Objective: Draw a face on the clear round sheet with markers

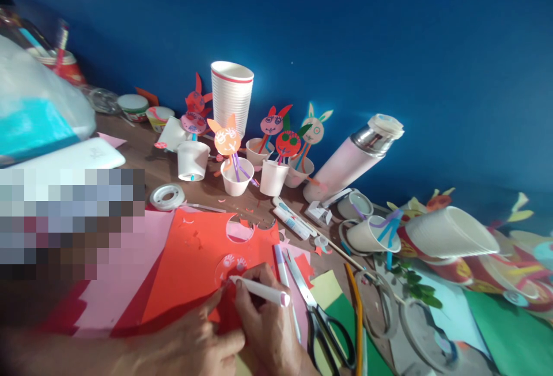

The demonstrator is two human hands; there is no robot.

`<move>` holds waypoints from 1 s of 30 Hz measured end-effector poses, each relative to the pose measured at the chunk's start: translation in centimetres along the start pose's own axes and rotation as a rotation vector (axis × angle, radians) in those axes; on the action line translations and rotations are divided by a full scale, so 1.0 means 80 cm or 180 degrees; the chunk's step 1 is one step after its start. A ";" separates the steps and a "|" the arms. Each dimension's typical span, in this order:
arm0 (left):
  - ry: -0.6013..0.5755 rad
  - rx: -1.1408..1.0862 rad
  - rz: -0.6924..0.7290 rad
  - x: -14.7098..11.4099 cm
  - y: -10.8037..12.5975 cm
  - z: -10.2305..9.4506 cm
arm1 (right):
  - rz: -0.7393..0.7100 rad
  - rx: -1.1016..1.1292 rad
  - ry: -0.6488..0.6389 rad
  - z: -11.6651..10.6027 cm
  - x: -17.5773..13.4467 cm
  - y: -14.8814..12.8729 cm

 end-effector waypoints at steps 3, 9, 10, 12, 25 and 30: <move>0.0030 -0.0006 -0.0014 -0.001 -0.001 -0.003 | -0.0115 -0.0064 -0.0177 0.001 0.004 0.001; 0.0075 -0.0061 -0.0054 0.000 -0.003 -0.004 | -0.0297 -0.0170 -0.0063 -0.002 0.003 -0.002; 0.0072 -0.0078 -0.0060 0.000 -0.003 -0.003 | -0.0254 -0.0111 -0.0040 -0.001 0.002 0.000; 0.0052 -0.0123 -0.0067 0.000 -0.003 -0.002 | -0.0123 0.0038 0.0007 0.001 0.000 0.005; 0.0000 -0.0563 -0.0094 -0.004 -0.003 -0.009 | -0.0285 -0.0045 -0.0134 0.000 0.003 -0.002; 0.0049 -0.0601 -0.0248 -0.003 -0.007 -0.007 | -0.0340 0.0297 0.0279 -0.013 -0.012 -0.005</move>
Point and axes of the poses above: each hand's wrist, its own x-axis towards the middle knuckle, its own z-axis out of the palm, y = z × x, the point moved 9 cm from there along x, towards the middle knuckle, and after that the axes turned 3 degrees about -y, right-handed, at the moved point
